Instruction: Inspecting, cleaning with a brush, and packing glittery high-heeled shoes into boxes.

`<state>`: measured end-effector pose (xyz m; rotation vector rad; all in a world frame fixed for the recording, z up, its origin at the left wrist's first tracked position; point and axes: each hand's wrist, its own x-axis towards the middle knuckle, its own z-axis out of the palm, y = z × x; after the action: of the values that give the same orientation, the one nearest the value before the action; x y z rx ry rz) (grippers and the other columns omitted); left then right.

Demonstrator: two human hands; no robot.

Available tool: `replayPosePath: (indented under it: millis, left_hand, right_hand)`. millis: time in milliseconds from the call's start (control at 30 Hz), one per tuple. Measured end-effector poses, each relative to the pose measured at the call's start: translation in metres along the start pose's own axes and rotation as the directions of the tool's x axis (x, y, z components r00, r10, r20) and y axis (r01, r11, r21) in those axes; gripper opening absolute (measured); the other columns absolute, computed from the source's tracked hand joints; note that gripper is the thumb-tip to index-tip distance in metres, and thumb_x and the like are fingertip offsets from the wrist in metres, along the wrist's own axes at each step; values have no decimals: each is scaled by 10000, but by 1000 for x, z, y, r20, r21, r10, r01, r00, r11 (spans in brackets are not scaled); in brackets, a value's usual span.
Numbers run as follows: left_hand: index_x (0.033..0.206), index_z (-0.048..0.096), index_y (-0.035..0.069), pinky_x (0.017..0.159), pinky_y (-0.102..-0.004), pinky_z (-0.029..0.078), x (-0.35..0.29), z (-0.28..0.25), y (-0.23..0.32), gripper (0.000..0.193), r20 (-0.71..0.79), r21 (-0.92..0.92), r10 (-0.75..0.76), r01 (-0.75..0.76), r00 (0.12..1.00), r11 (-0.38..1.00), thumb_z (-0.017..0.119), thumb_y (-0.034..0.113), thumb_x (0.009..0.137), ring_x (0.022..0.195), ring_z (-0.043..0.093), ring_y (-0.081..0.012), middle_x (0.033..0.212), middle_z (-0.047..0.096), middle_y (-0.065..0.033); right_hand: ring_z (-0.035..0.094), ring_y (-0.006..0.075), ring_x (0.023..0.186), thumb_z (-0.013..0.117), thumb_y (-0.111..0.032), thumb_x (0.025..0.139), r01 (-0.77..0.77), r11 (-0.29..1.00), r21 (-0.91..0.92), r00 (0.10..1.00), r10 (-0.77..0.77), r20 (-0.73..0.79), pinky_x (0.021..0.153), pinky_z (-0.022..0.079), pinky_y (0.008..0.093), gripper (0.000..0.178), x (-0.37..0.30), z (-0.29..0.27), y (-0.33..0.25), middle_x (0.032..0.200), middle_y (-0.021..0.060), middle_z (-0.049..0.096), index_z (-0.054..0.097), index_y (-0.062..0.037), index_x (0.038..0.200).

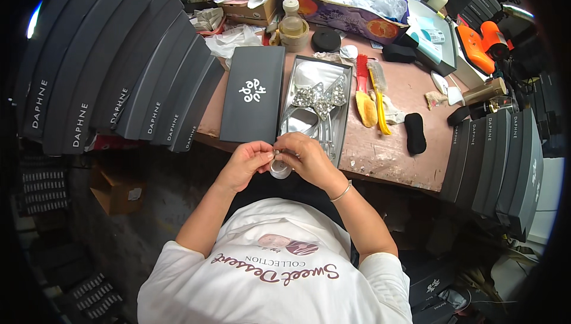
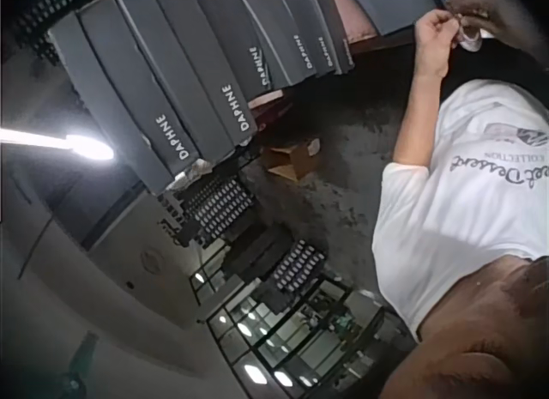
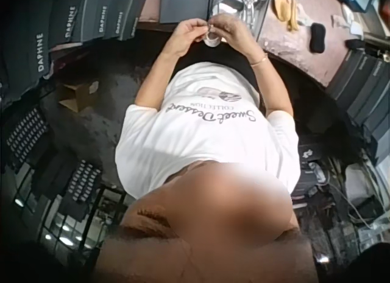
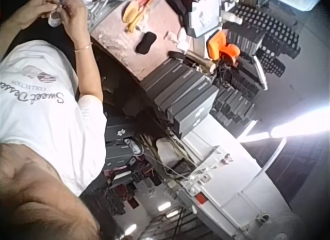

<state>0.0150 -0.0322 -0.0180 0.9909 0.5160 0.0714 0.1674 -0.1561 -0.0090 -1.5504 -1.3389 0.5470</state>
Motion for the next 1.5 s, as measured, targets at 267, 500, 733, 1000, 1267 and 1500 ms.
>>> replayPosePath:
  millis: [267, 500, 733, 1000, 1267, 1500]
  left_hand:
    - [982, 627, 11, 647, -181, 468, 1, -2, 13, 131, 20, 34, 1, -2, 1000, 999, 615, 111, 898, 691, 554, -51, 823, 625, -5]
    - [1052, 607, -4, 689, -198, 503, -5, -4, 3, 174, -15, -14, 18, -19, 1000, 1000, 609, 78, 898, 743, 605, -75, 896, 642, -45]
    - [1085, 594, -3, 624, -176, 475, 2, 11, 0, 194, -8, -53, 126, -126, 992, 991, 593, 92, 916, 701, 582, -60, 858, 623, -29]
    - [1089, 592, -7, 536, -164, 406, 15, -5, 7, 255, 247, -21, -46, 53, 968, 998, 574, 203, 945, 598, 481, -24, 777, 575, 16]
    - [1049, 597, 10, 590, -182, 481, 21, 4, 11, 242, 220, -24, -47, 54, 974, 998, 577, 228, 947, 637, 551, -39, 762, 578, 17]
    - [1067, 587, -8, 615, -196, 497, 16, -2, 17, 225, 228, 85, -50, 31, 972, 996, 581, 179, 941, 668, 570, -50, 837, 621, -10]
  right_hand:
    - [631, 277, 785, 689, -55, 792, -105, 994, 14, 994, 105, 13, 693, 503, 338, 176, 4, -7, -16, 890, 126, 628, 624, -15, 951]
    - [623, 301, 817, 678, -64, 805, -112, 994, 11, 993, 112, 48, 724, 498, 360, 160, 2, -10, -14, 869, 129, 614, 609, 1, 934]
    - [590, 304, 754, 706, -93, 775, -8, 994, -106, 987, 25, 162, 698, 473, 373, 158, 9, -22, -12, 820, 109, 600, 599, -20, 865]
    - [569, 262, 736, 744, -110, 745, 4, 999, -42, 1000, -4, -14, 705, 454, 344, 178, 1, -8, -8, 775, 87, 605, 608, -38, 835]
    - [608, 170, 773, 670, -83, 841, -192, 960, 201, 979, 203, -31, 706, 490, 275, 147, -6, -7, 7, 845, 64, 597, 603, -12, 951]
    - [621, 247, 735, 649, -28, 793, 124, 932, -340, 992, -106, 69, 652, 504, 312, 218, 5, -21, -30, 893, 97, 589, 631, -35, 1011]
